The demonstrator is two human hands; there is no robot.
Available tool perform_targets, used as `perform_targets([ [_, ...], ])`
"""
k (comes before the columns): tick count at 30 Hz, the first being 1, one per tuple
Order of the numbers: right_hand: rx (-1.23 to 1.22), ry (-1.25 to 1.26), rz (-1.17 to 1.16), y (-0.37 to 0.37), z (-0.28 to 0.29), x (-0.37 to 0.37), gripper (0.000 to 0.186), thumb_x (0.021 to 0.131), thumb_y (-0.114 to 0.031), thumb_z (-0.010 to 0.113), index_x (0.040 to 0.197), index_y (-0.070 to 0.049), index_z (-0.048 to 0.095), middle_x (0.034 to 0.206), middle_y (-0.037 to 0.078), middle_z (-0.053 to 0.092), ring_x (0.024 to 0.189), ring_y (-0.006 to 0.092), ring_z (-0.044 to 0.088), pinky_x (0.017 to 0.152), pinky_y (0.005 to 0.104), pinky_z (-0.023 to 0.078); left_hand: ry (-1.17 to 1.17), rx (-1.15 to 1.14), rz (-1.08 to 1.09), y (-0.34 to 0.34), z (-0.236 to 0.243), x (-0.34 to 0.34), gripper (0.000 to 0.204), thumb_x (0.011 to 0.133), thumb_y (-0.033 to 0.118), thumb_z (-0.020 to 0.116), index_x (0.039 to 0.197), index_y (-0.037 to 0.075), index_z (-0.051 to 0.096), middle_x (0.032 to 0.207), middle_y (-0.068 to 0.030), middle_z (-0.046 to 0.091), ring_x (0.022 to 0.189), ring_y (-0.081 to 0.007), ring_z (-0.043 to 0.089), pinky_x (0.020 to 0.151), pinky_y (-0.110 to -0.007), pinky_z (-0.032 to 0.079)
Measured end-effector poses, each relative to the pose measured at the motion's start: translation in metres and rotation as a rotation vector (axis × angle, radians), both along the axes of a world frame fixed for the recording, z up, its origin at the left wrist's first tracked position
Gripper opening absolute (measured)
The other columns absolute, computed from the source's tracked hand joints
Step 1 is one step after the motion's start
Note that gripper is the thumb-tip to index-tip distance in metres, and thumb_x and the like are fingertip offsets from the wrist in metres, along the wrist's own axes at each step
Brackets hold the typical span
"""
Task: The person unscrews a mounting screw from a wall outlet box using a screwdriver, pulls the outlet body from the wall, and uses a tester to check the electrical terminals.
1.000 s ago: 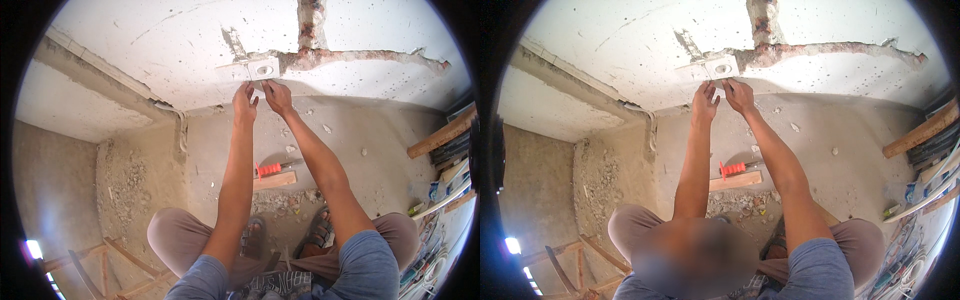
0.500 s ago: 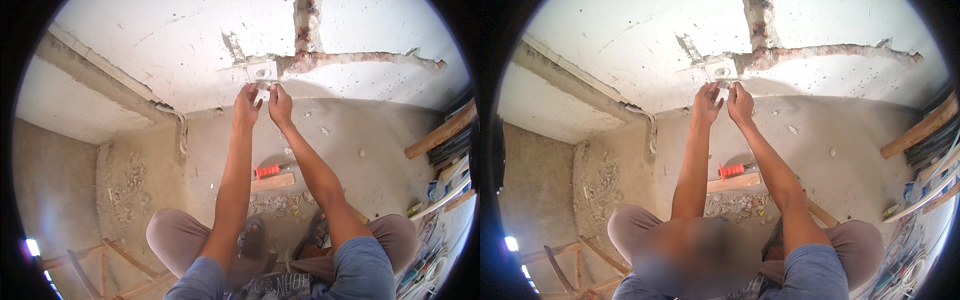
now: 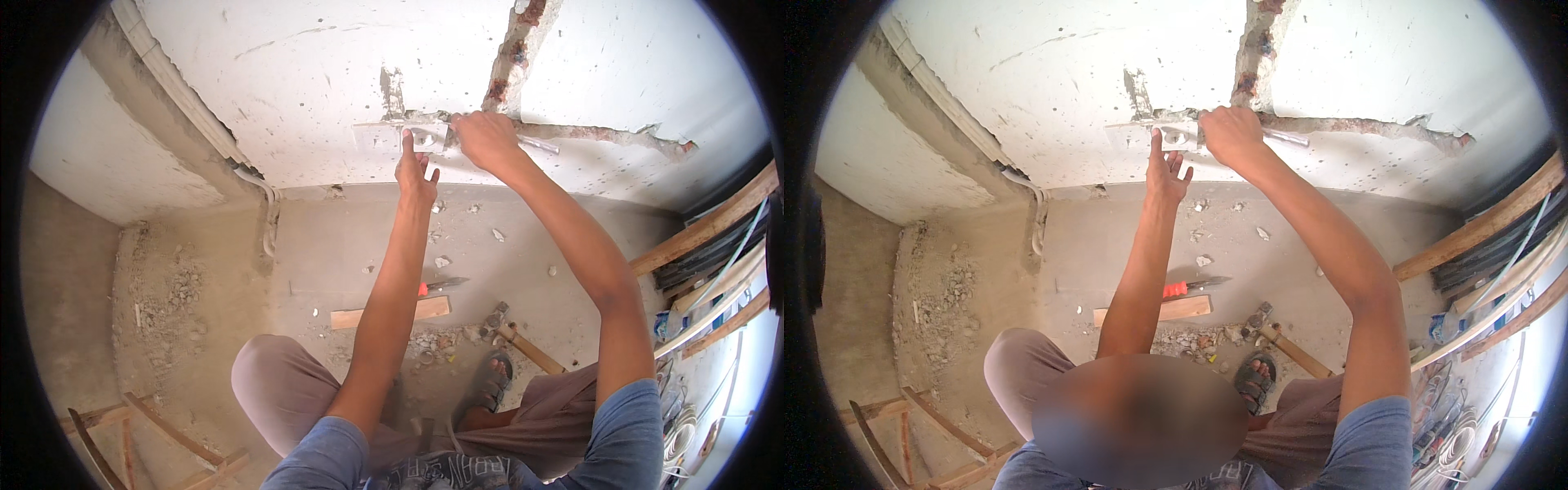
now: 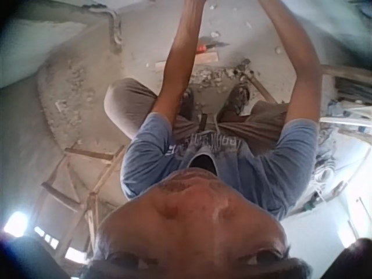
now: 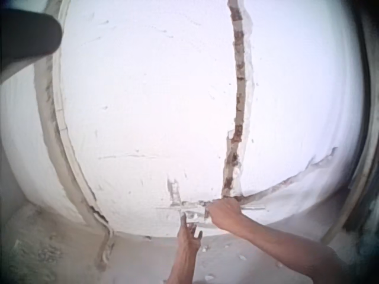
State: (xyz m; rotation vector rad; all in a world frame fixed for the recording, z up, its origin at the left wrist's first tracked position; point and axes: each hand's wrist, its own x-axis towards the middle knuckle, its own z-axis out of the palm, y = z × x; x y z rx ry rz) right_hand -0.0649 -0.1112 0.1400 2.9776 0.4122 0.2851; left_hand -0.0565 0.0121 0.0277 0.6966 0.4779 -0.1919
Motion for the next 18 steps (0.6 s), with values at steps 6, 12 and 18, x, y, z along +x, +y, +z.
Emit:
perform_targets([
  [6, -0.016, 0.057, 0.171, 0.025, -0.007, -0.013, 0.016, 0.083, -0.009, 0.06, 0.093, -0.003, 0.072, 0.079, 0.019, 0.07, 0.077, 0.0332, 0.072, 0.065, 0.045, 0.056, 0.059, -0.039, 0.061, 0.004, 0.009, 0.001, 0.103, 0.078, 0.075, 0.064, 0.146, 0.004, 0.036, 0.142, -0.0123, 0.041, 0.129, -0.0231, 0.039, 0.101, -0.05, 0.033],
  [12, -0.012, -0.002, 0.101, 0.035, 0.002, -0.005, 0.014, 0.079, -0.006, 0.06, 0.078, 0.002, 0.071, 0.083, 0.021, 0.071, 0.081, 0.0341, 0.072, 0.067, 0.0432, 0.058, 0.138, -0.081, 0.273, 0.019, 0.008, -0.003, 0.092, 0.09, 0.071, 0.041, 0.153, 0.006, 0.027, 0.152, -0.0128, 0.038, 0.141, -0.0243, 0.033, 0.106, -0.049, 0.028],
  [18, -0.21, 0.06, 0.063, 0.046, -0.012, 0.005, 0.013, 0.081, -0.005, 0.06, 0.08, 0.0, 0.072, 0.084, 0.018, 0.072, 0.084, 0.0333, 0.072, 0.071, 0.0427, 0.059, 0.168, -0.135, 0.301, 0.024, -0.008, -0.003, 0.086, 0.094, 0.065, 0.037, 0.154, 0.004, 0.025, 0.155, -0.0133, 0.035, 0.143, -0.0255, 0.031, 0.112, -0.05, 0.023],
])
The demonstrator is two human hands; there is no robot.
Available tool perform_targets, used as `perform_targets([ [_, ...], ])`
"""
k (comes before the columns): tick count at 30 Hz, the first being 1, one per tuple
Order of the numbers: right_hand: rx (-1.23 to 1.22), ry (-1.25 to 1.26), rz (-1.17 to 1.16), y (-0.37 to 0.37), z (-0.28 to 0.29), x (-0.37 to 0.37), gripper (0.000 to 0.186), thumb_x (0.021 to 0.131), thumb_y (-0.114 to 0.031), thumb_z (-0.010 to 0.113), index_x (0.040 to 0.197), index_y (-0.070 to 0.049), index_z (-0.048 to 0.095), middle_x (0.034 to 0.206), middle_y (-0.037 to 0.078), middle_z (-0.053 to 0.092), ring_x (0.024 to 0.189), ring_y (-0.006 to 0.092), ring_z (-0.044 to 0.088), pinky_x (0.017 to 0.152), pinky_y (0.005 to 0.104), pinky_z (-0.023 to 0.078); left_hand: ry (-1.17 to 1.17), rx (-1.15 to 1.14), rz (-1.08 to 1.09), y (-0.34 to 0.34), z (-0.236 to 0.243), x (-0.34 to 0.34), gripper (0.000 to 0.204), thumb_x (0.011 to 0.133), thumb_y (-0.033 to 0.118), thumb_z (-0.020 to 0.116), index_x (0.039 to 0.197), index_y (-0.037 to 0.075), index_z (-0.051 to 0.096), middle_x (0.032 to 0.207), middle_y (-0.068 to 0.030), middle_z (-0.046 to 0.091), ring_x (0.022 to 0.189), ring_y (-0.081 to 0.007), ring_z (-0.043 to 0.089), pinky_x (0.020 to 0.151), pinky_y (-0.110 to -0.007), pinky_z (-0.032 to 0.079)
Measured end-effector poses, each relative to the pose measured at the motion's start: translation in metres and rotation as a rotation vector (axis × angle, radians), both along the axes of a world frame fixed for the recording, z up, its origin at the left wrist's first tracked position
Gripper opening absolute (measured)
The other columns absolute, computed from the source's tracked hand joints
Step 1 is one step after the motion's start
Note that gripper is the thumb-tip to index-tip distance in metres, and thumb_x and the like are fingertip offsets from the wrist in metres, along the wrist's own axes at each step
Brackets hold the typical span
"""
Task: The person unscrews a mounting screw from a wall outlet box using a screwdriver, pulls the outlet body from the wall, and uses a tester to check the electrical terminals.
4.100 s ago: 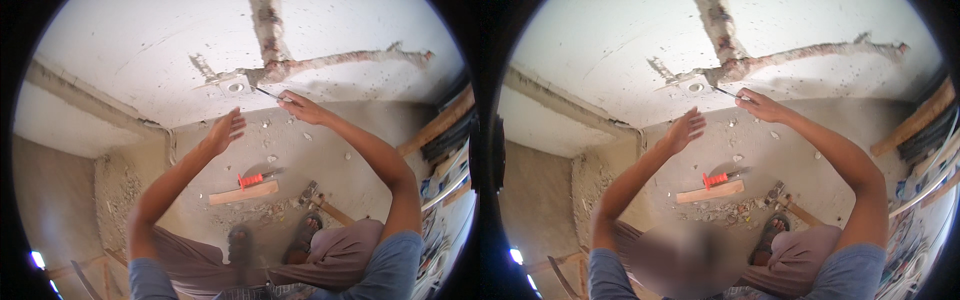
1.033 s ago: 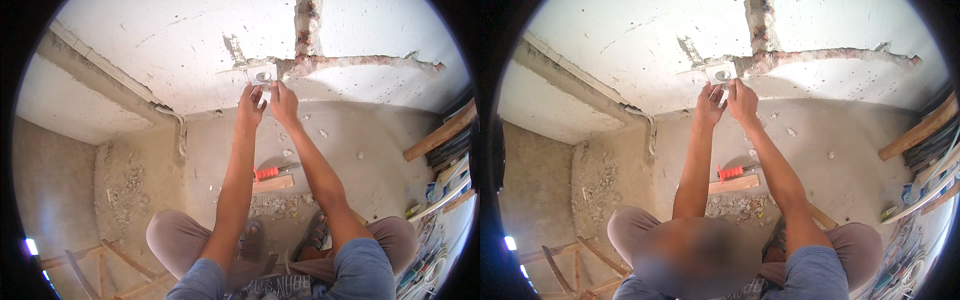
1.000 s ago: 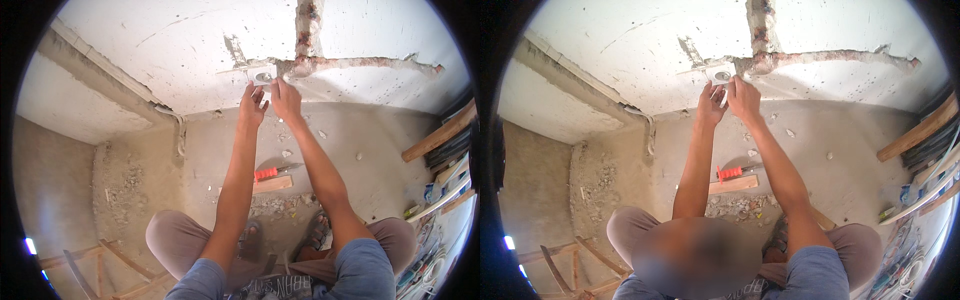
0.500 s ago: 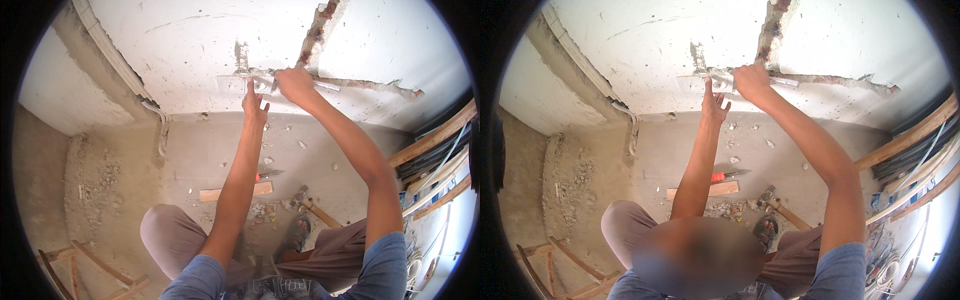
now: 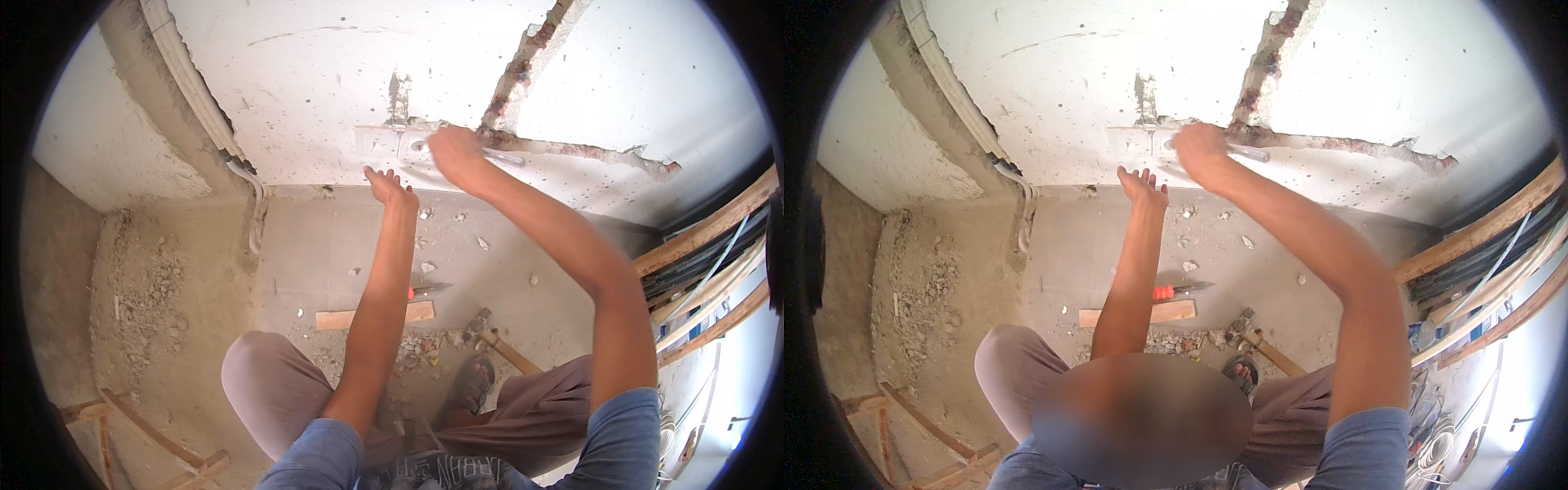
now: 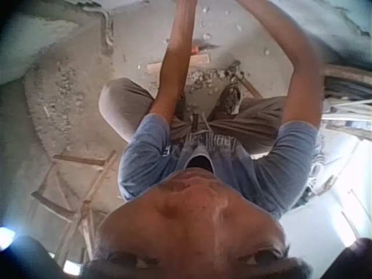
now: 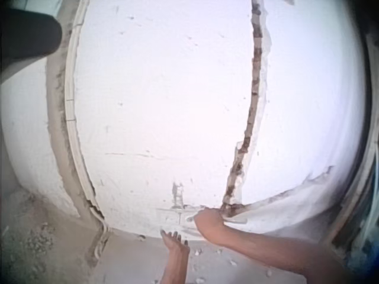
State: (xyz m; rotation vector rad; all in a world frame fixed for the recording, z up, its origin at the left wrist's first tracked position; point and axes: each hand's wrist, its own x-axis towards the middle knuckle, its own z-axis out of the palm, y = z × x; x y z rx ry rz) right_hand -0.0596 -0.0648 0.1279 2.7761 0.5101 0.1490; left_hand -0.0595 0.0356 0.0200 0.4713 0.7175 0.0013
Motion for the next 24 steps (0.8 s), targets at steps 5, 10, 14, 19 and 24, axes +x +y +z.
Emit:
perform_targets([
  [5, 0.004, 0.011, 0.006, -0.038, 0.01, -0.022, 0.014, 0.082, -0.003, 0.058, 0.081, -0.002, 0.073, 0.085, 0.017, 0.072, 0.085, 0.0314, 0.072, 0.072, 0.0422, 0.059, -0.024, 0.01, 0.027, 0.006, -0.006, 0.002, 0.08, 0.094, 0.061, 0.037, 0.154, 0.009, 0.025, 0.155, -0.0102, 0.035, 0.141, -0.0225, 0.032, 0.112, -0.049, 0.023],
  [10, 0.058, -0.063, 0.075, 0.007, 0.021, -0.007, 0.015, 0.082, -0.002, 0.058, 0.083, -0.002, 0.073, 0.086, 0.019, 0.072, 0.083, 0.0323, 0.072, 0.071, 0.0418, 0.059, 0.008, -0.044, 0.035, -0.027, -0.017, -0.009, 0.081, 0.095, 0.057, 0.04, 0.154, 0.003, 0.025, 0.156, -0.0149, 0.033, 0.145, -0.0276, 0.029, 0.113, -0.051, 0.021],
  [14, -0.015, -0.038, -0.02, -0.02, 0.001, 0.001, 0.014, 0.08, -0.001, 0.06, 0.083, -0.002, 0.074, 0.087, 0.02, 0.072, 0.083, 0.0325, 0.072, 0.071, 0.0417, 0.059, 0.106, -0.102, 0.029, -0.034, -0.021, -0.016, 0.076, 0.094, 0.053, 0.044, 0.152, 0.006, 0.03, 0.153, -0.0123, 0.038, 0.139, -0.0258, 0.035, 0.11, -0.049, 0.025],
  [19, -0.06, 0.195, -0.132, -0.071, 0.012, -0.023, 0.018, 0.085, -0.006, 0.056, 0.09, 0.001, 0.072, 0.093, 0.021, 0.071, 0.09, 0.0359, 0.07, 0.076, 0.0436, 0.057, -0.072, -0.033, -0.069, -0.003, -0.022, 0.002, 0.063, 0.095, 0.044, 0.046, 0.148, 0.011, 0.035, 0.147, -0.0064, 0.043, 0.135, -0.0208, 0.038, 0.108, -0.047, 0.029],
  [24, 0.326, 0.268, -0.123, -0.06, -0.019, -0.022, 0.02, 0.088, -0.009, 0.054, 0.093, 0.003, 0.069, 0.094, 0.025, 0.069, 0.091, 0.0403, 0.068, 0.075, 0.0467, 0.055, -0.172, -0.078, -0.195, -0.008, -0.023, 0.006, 0.058, 0.096, 0.039, 0.05, 0.146, 0.011, 0.037, 0.142, -0.0053, 0.045, 0.132, -0.0206, 0.04, 0.107, -0.048, 0.031],
])
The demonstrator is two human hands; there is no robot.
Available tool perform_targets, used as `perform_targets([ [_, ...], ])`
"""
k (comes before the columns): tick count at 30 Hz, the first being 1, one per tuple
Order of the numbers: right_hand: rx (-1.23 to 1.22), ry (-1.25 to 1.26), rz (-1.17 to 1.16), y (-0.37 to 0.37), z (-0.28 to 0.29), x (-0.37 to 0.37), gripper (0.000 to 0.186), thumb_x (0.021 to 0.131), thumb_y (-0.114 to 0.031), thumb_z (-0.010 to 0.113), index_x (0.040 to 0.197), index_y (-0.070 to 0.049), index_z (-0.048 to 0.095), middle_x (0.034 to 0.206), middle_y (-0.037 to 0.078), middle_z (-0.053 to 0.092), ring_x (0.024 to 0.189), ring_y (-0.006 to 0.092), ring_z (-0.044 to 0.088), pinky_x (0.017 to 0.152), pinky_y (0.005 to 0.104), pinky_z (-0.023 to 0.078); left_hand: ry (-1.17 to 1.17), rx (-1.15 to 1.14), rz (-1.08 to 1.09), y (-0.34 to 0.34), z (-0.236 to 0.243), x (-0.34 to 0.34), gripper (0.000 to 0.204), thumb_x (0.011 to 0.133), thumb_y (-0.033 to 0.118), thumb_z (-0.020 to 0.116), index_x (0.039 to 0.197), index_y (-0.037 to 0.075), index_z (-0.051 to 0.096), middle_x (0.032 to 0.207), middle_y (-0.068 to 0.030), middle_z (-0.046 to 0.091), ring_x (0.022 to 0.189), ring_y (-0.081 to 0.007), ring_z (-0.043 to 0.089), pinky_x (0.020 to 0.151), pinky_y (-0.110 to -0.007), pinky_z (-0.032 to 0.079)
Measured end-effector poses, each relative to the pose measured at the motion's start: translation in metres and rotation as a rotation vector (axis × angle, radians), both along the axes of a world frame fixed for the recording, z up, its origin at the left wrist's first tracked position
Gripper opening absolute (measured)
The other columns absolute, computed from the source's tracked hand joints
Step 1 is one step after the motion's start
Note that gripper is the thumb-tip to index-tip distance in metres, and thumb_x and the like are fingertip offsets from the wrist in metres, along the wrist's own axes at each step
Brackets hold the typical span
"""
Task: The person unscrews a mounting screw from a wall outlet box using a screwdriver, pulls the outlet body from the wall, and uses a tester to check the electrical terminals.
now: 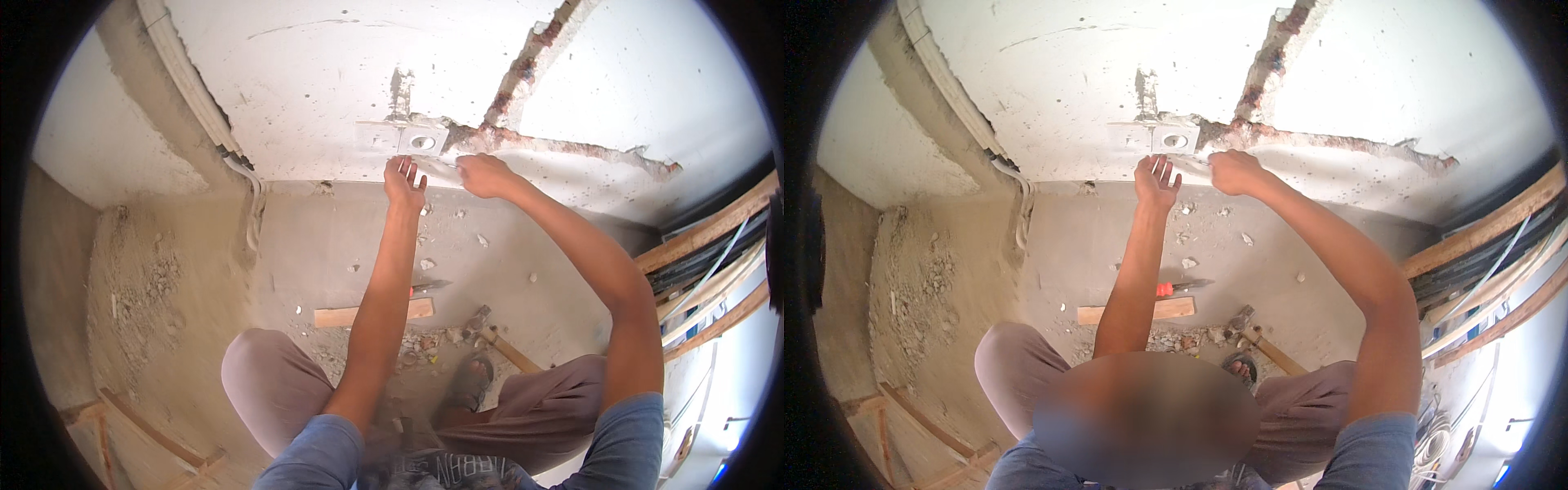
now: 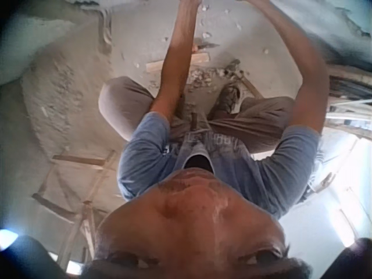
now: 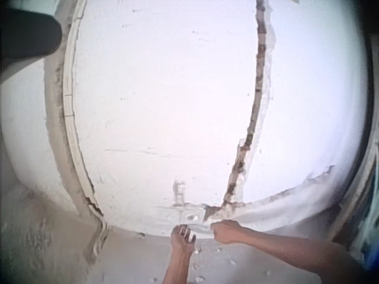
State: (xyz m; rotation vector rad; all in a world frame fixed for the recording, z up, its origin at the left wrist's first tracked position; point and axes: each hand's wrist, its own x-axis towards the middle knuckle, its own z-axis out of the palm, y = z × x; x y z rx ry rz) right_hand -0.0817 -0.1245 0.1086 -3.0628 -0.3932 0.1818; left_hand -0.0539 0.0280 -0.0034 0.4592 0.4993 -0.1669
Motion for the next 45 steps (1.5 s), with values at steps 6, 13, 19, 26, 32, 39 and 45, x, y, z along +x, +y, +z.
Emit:
perform_targets([
  [6, -0.01, -0.276, 0.005, 0.02, 0.018, 0.003, 0.017, 0.087, -0.008, 0.055, 0.093, 0.0, 0.068, 0.084, 0.021, 0.07, 0.082, 0.0383, 0.07, 0.071, 0.0478, 0.055, -0.081, 0.202, -0.102, -0.008, 0.027, -0.011, 0.083, 0.087, 0.055, 0.066, 0.147, 0.008, 0.034, 0.147, -0.0133, 0.035, 0.133, -0.0247, 0.036, 0.104, -0.051, 0.033],
  [13, -0.204, -0.345, 0.065, 0.011, 0.044, 0.015, 0.017, 0.081, -0.007, 0.057, 0.09, -0.002, 0.071, 0.079, 0.02, 0.07, 0.076, 0.0351, 0.071, 0.067, 0.0454, 0.056, -0.012, 0.222, -0.085, -0.027, 0.046, 0.006, 0.094, 0.074, 0.054, 0.082, 0.13, -0.006, 0.035, 0.132, -0.0191, 0.037, 0.122, -0.0306, 0.038, 0.092, -0.057, 0.038],
  [19, -0.204, -0.328, 0.145, 0.003, 0.044, 0.024, 0.018, 0.087, -0.013, 0.057, 0.088, -0.003, 0.072, 0.075, 0.021, 0.069, 0.074, 0.0361, 0.07, 0.068, 0.0463, 0.055, 0.053, 0.253, -0.034, -0.032, 0.047, 0.014, 0.095, 0.072, 0.045, 0.087, 0.127, -0.009, 0.033, 0.13, -0.0196, 0.038, 0.119, -0.0332, 0.038, 0.09, -0.059, 0.038],
  [26, -0.169, -0.283, 0.196, -0.005, 0.049, 0.028, 0.025, 0.094, -0.019, 0.053, 0.09, -0.003, 0.072, 0.072, 0.021, 0.068, 0.074, 0.0381, 0.069, 0.069, 0.0484, 0.055, 0.032, 0.373, -0.094, -0.028, 0.036, 0.02, 0.102, 0.071, 0.053, 0.086, 0.133, -0.014, 0.041, 0.132, -0.0238, 0.041, 0.124, -0.0348, 0.045, 0.094, -0.055, 0.043],
  [32, -0.168, -0.344, 0.226, -0.008, 0.045, 0.026, 0.019, 0.089, -0.013, 0.055, 0.09, -0.004, 0.072, 0.072, 0.021, 0.068, 0.074, 0.0384, 0.069, 0.07, 0.0488, 0.055, -0.032, 0.411, -0.118, -0.027, 0.035, 0.02, 0.101, 0.074, 0.054, 0.083, 0.134, -0.016, 0.04, 0.136, -0.0264, 0.042, 0.127, -0.0363, 0.045, 0.098, -0.053, 0.04],
  [39, -0.08, -0.056, 0.323, 0.023, 0.033, -0.004, 0.019, 0.084, -0.01, 0.054, 0.087, -0.001, 0.071, 0.076, 0.023, 0.068, 0.077, 0.0392, 0.069, 0.07, 0.0489, 0.055, -0.031, 0.227, -0.061, -0.014, 0.026, 0.007, 0.097, 0.081, 0.063, 0.067, 0.14, -0.008, 0.036, 0.137, -0.0255, 0.04, 0.132, -0.0331, 0.042, 0.107, -0.053, 0.031],
  [45, -0.157, -0.299, 0.161, -0.001, 0.054, 0.002, 0.017, 0.085, -0.007, 0.056, 0.095, -0.002, 0.068, 0.078, 0.02, 0.069, 0.078, 0.0369, 0.07, 0.068, 0.0471, 0.055, -0.108, 0.248, -0.205, 0.01, 0.018, 0.005, 0.09, 0.09, 0.066, 0.049, 0.147, 0.0, 0.025, 0.13, -0.016, 0.049, 0.134, -0.0303, 0.041, 0.109, -0.052, 0.026],
])
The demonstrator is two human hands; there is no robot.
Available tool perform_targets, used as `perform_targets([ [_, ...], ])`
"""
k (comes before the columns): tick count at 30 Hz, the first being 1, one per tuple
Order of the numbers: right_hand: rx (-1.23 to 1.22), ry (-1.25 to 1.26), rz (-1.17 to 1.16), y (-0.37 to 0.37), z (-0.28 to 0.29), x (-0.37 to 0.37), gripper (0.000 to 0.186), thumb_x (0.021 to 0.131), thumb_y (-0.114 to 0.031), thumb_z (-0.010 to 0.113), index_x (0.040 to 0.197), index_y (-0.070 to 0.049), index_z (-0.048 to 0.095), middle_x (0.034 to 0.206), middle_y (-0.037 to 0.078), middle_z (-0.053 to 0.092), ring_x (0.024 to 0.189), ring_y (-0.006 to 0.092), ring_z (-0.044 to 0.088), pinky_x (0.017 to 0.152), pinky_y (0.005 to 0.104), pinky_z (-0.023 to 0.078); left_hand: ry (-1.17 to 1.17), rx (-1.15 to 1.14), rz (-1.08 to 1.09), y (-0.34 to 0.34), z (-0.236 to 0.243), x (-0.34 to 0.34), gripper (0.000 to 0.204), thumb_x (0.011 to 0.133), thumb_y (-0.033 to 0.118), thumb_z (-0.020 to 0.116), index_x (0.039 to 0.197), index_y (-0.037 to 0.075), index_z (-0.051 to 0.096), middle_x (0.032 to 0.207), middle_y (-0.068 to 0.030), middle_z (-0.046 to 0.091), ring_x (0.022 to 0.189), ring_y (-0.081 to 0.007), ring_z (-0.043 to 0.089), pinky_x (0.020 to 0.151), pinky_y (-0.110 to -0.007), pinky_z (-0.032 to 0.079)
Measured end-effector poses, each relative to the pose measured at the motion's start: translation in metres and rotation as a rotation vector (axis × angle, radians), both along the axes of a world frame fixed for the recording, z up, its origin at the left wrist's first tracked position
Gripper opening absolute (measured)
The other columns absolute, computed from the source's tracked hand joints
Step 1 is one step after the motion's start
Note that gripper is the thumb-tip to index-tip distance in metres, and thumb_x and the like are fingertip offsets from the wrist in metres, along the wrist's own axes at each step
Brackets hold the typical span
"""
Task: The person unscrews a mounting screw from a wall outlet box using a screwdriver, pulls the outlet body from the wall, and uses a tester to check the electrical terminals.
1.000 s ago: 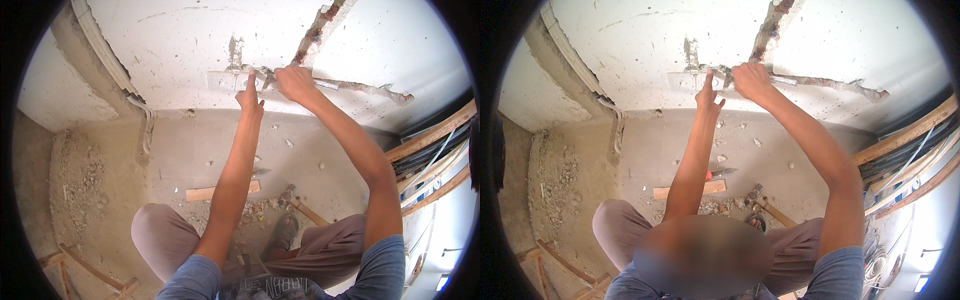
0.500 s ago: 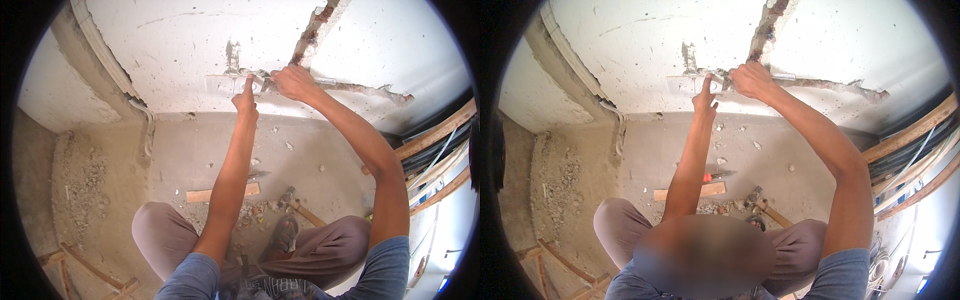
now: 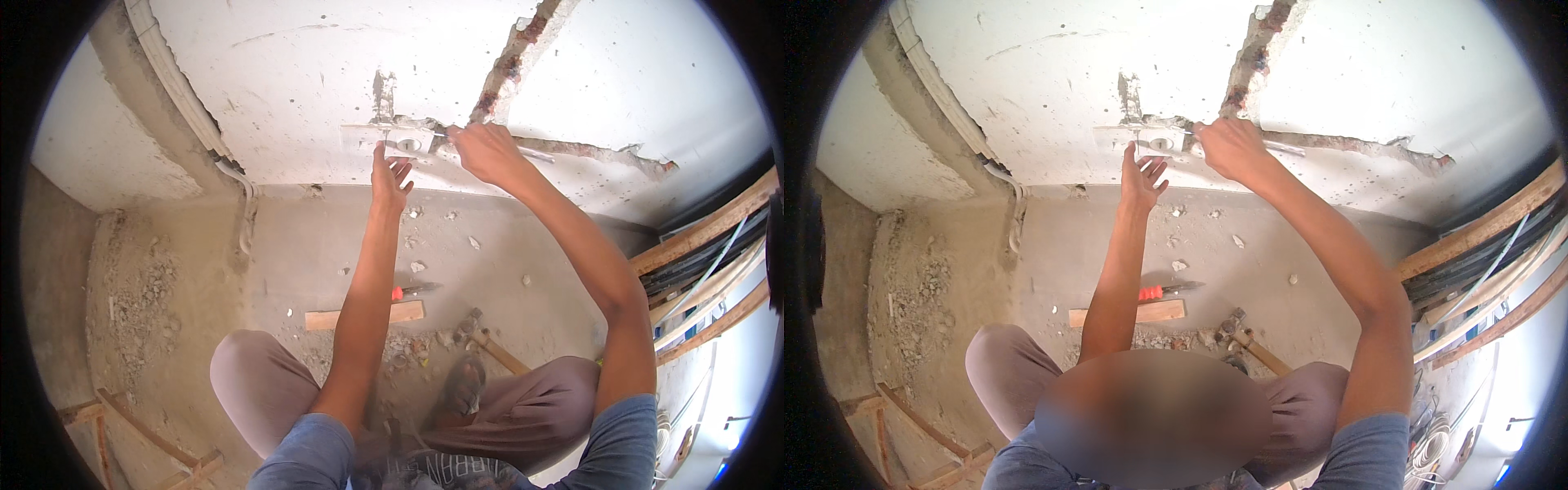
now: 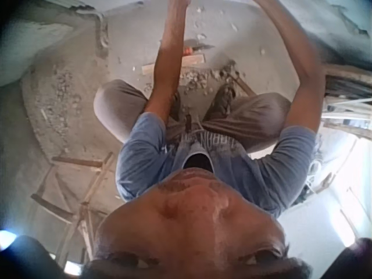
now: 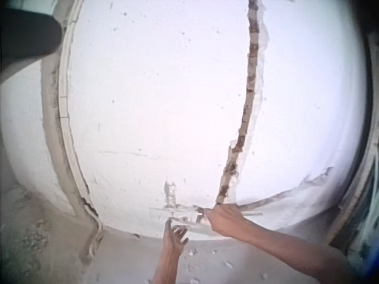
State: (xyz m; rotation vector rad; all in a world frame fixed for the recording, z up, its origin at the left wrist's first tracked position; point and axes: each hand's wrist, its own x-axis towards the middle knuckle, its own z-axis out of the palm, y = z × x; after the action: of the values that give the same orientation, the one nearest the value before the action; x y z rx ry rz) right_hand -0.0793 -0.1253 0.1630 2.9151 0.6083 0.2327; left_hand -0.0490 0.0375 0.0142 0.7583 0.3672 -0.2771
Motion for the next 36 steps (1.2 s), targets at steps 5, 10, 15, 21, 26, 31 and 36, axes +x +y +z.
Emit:
perform_targets([
  [5, -0.156, -0.139, 0.046, 0.013, -0.009, 0.013, 0.014, 0.08, -0.006, 0.061, 0.09, -0.004, 0.071, 0.075, 0.015, 0.07, 0.073, 0.03, 0.071, 0.064, 0.0414, 0.056, 0.028, -0.045, 0.06, -0.023, 0.003, -0.014, 0.08, 0.093, 0.056, 0.055, 0.149, 0.006, 0.028, 0.137, -0.0131, 0.047, 0.123, -0.0263, 0.049, 0.104, -0.05, 0.033],
  [10, -0.299, -0.063, 0.074, 0.023, 0.006, 0.022, 0.012, 0.078, -0.008, 0.061, 0.081, -0.006, 0.073, 0.077, 0.015, 0.072, 0.074, 0.0281, 0.072, 0.063, 0.0391, 0.056, 0.042, -0.045, 0.081, -0.027, 0.0, -0.016, 0.077, 0.094, 0.053, 0.055, 0.149, 0.006, 0.028, 0.137, -0.0104, 0.048, 0.121, -0.0243, 0.051, 0.101, -0.048, 0.036],
  [15, -0.269, -0.107, 0.117, 0.036, 0.001, 0.026, 0.012, 0.077, -0.01, 0.062, 0.078, -0.007, 0.074, 0.075, 0.014, 0.072, 0.074, 0.0271, 0.072, 0.063, 0.0379, 0.056, 0.09, -0.113, 0.118, -0.023, -0.009, -0.013, 0.073, 0.093, 0.049, 0.055, 0.149, 0.008, 0.031, 0.137, -0.0087, 0.049, 0.119, -0.0221, 0.051, 0.1, -0.048, 0.037],
  [21, -0.355, -0.062, 0.109, 0.04, 0.007, 0.031, 0.012, 0.078, -0.01, 0.062, 0.077, -0.007, 0.074, 0.075, 0.013, 0.072, 0.074, 0.0273, 0.072, 0.063, 0.0382, 0.057, 0.154, -0.092, 0.242, -0.016, -0.016, -0.006, 0.062, 0.089, 0.049, 0.062, 0.136, 0.012, 0.044, 0.128, -0.0057, 0.052, 0.111, -0.0199, 0.054, 0.084, -0.043, 0.039],
  [26, -0.391, 0.002, 0.15, 0.038, 0.006, 0.039, 0.012, 0.077, -0.01, 0.062, 0.075, -0.006, 0.073, 0.078, 0.014, 0.072, 0.077, 0.0289, 0.072, 0.067, 0.0407, 0.057, 0.109, -0.021, 0.188, -0.026, -0.003, -0.013, 0.072, 0.09, 0.051, 0.059, 0.145, 0.011, 0.038, 0.14, -0.0095, 0.047, 0.118, -0.0226, 0.052, 0.096, -0.048, 0.039],
  [31, -0.202, 0.325, 0.22, 0.043, 0.013, 0.032, 0.014, 0.074, -0.011, 0.061, 0.075, -0.002, 0.072, 0.081, 0.018, 0.072, 0.08, 0.0344, 0.071, 0.072, 0.0449, 0.057, 0.096, -0.102, 0.216, -0.025, -0.013, -0.004, 0.076, 0.089, 0.063, 0.055, 0.139, 0.008, 0.04, 0.132, -0.0085, 0.047, 0.115, -0.0219, 0.05, 0.089, -0.043, 0.038],
  [36, -0.239, 0.382, 0.113, 0.042, 0.008, -0.001, 0.023, 0.085, -0.016, 0.055, 0.079, 0.001, 0.07, 0.078, 0.024, 0.068, 0.078, 0.0408, 0.068, 0.069, 0.0508, 0.053, 0.141, -0.346, 0.102, -0.01, -0.031, -0.021, 0.096, 0.088, 0.074, 0.048, 0.152, 0.006, 0.025, 0.15, -0.0148, 0.035, 0.135, -0.0314, 0.037, 0.105, -0.05, 0.032],
])
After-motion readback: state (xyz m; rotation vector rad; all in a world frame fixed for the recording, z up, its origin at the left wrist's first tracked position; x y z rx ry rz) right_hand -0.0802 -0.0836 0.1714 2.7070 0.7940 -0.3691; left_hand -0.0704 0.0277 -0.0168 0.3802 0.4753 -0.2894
